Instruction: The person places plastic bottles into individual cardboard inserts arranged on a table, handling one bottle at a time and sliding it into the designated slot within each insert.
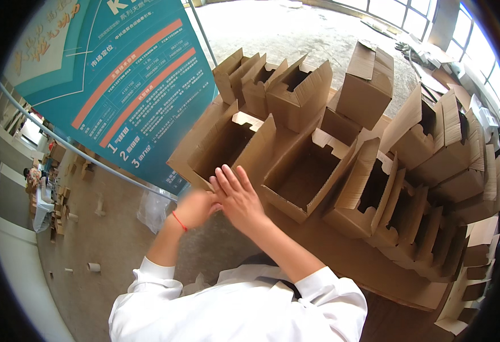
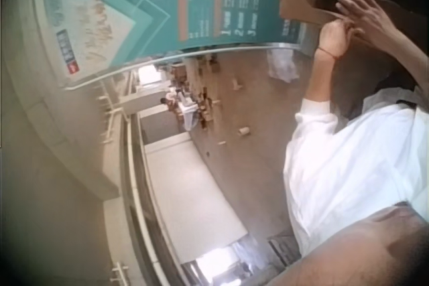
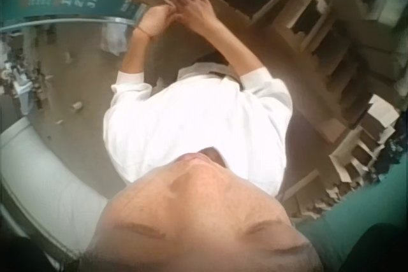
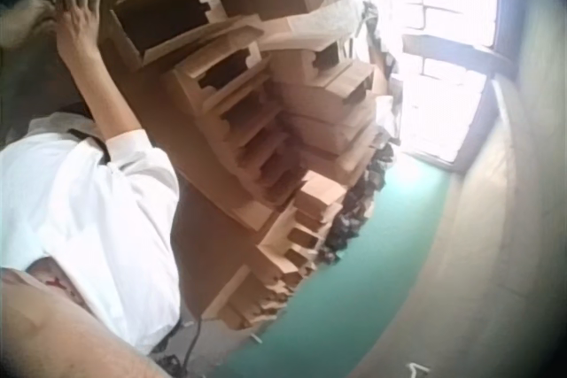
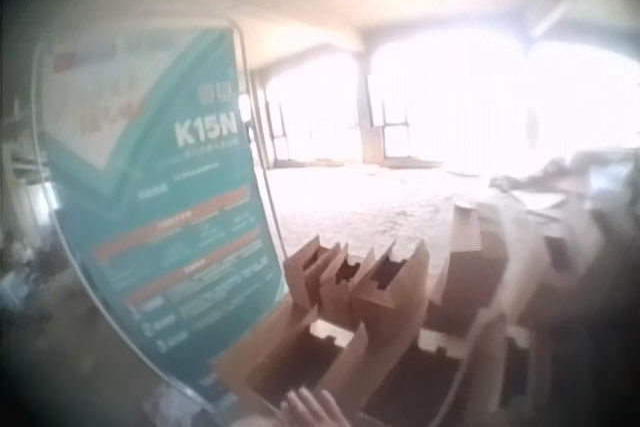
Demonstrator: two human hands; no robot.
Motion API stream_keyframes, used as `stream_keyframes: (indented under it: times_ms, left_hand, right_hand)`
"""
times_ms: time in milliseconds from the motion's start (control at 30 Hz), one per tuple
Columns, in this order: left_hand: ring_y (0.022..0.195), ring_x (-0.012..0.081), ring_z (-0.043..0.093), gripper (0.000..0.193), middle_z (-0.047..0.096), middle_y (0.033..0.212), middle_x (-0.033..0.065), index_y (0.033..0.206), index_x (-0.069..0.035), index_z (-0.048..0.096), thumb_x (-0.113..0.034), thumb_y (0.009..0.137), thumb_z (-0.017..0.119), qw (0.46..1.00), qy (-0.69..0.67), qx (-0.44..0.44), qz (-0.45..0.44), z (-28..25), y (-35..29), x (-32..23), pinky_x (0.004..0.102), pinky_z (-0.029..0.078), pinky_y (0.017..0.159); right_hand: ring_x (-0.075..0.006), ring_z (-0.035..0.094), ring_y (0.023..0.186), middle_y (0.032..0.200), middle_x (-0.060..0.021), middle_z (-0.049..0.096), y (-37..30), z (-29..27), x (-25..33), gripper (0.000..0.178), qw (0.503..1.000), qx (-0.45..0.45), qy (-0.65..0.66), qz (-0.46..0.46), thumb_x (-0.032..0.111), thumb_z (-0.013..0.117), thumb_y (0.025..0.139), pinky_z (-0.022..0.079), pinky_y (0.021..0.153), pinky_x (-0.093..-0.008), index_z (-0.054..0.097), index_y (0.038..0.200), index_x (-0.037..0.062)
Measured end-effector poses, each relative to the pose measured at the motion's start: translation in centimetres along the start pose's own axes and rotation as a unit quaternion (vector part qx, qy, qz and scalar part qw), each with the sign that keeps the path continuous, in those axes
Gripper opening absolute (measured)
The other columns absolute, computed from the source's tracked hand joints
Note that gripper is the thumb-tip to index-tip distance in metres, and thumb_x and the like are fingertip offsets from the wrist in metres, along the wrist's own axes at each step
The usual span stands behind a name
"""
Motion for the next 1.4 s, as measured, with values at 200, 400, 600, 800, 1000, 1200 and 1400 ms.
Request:
stream_keyframes:
  times_ms: [200, 400, 600, 800, 1000, 1200, 1400]
  left_hand:
    - [0.089, 0.029, 0.061, 0.014, 0.065, 0.085, 0.0097, 0.086, -0.009, 0.068, -0.019, 0.086, 0.058, 0.994, 0.024, -0.064, 0.087, -3.1, 4.1, 0.4, 0.0429, 0.045, 0.088]
    - [0.093, 0.03, 0.061, 0.018, 0.066, 0.087, 0.0108, 0.083, -0.01, 0.068, -0.024, 0.087, 0.058, 0.995, 0.047, 0.05, 0.078, -0.2, 3.3, -2.0, 0.0427, 0.044, 0.089]
    - [0.085, 0.0319, 0.064, 0.016, 0.065, 0.085, 0.0117, 0.088, -0.008, 0.066, -0.023, 0.082, 0.066, 0.95, 0.218, 0.219, 0.041, 0.7, 6.0, -4.3, 0.0414, 0.052, 0.076]
    - [0.088, 0.0317, 0.065, 0.011, 0.068, 0.085, 0.0138, 0.083, -0.008, 0.068, -0.017, 0.084, 0.063, 0.933, 0.286, 0.211, 0.056, -0.7, 11.8, -8.7, 0.0417, 0.052, 0.074]
    - [0.105, 0.029, 0.064, 0.028, 0.067, 0.108, 0.0188, 0.099, -0.006, 0.072, -0.027, 0.082, 0.064, 0.857, 0.323, 0.392, -0.083, 9.4, 15.8, 2.0, 0.0377, 0.05, 0.089]
    - [0.113, 0.0288, 0.06, 0.055, 0.063, 0.117, 0.0202, 0.114, -0.003, 0.065, -0.04, 0.073, 0.069, 0.901, 0.165, 0.386, -0.111, 19.6, 14.9, 10.7, 0.0377, 0.048, 0.094]
    - [0.122, 0.0339, 0.053, 0.09, 0.051, 0.131, 0.0275, 0.14, -0.003, 0.034, -0.052, 0.072, 0.068, 0.951, 0.054, 0.279, -0.122, 14.6, 15.3, 7.4, 0.0373, 0.043, 0.1]
  right_hand:
    - [-0.0205, 0.053, 0.101, 0.084, -0.0036, 0.058, -0.1, 0.5, -2.1, 0.013, 0.991, 0.008, -0.128, 0.032, 0.015, 0.059, 0.075, 0.031, 0.104, -0.0351, 0.07, 0.074, 0.0093]
    - [-0.0169, 0.053, 0.086, 0.075, -0.001, 0.054, -3.3, -1.1, -0.9, 0.007, 0.997, 0.018, -0.071, -0.018, 0.012, 0.059, 0.072, 0.035, 0.097, -0.0328, 0.066, 0.07, 0.0109]
    - [-0.0196, 0.054, 0.083, 0.074, -0.004, 0.054, -5.1, -1.2, 0.3, 0.004, 0.999, -0.01, 0.04, 0.0, 0.011, 0.058, 0.073, 0.043, 0.093, -0.0327, 0.058, 0.072, 0.0076]
    - [-0.0202, 0.058, 0.1, 0.094, -0.0066, 0.063, -5.9, 0.0, 0.0, 0.016, 0.998, -0.057, 0.022, 0.021, 0.012, 0.056, 0.077, 0.04, 0.098, -0.0322, 0.064, 0.089, 0.0036]
    - [-0.0201, 0.057, 0.112, 0.112, -0.0094, 0.065, -6.5, 0.6, -0.2, 0.024, 0.995, -0.069, 0.063, 0.035, 0.012, 0.055, 0.08, 0.038, 0.101, -0.0332, 0.065, 0.099, 0.0019]
    - [-0.0205, 0.057, 0.113, 0.115, -0.01, 0.065, -6.9, 0.2, 0.4, 0.025, 0.991, -0.067, 0.088, 0.068, 0.011, 0.054, 0.081, 0.038, 0.101, -0.0339, 0.065, 0.101, 0.0019]
    - [-0.0197, 0.057, 0.114, 0.115, -0.0089, 0.065, -6.3, 0.6, -0.3, 0.026, 0.988, -0.082, 0.097, 0.091, 0.011, 0.054, 0.081, 0.039, 0.101, -0.0334, 0.065, 0.104, 0.0038]
Point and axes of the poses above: each hand's wrist, its own y-axis towards the middle knuckle, its own z-axis out of the palm, x = y × z, the point moved 8 cm from there along y, towards the middle knuckle
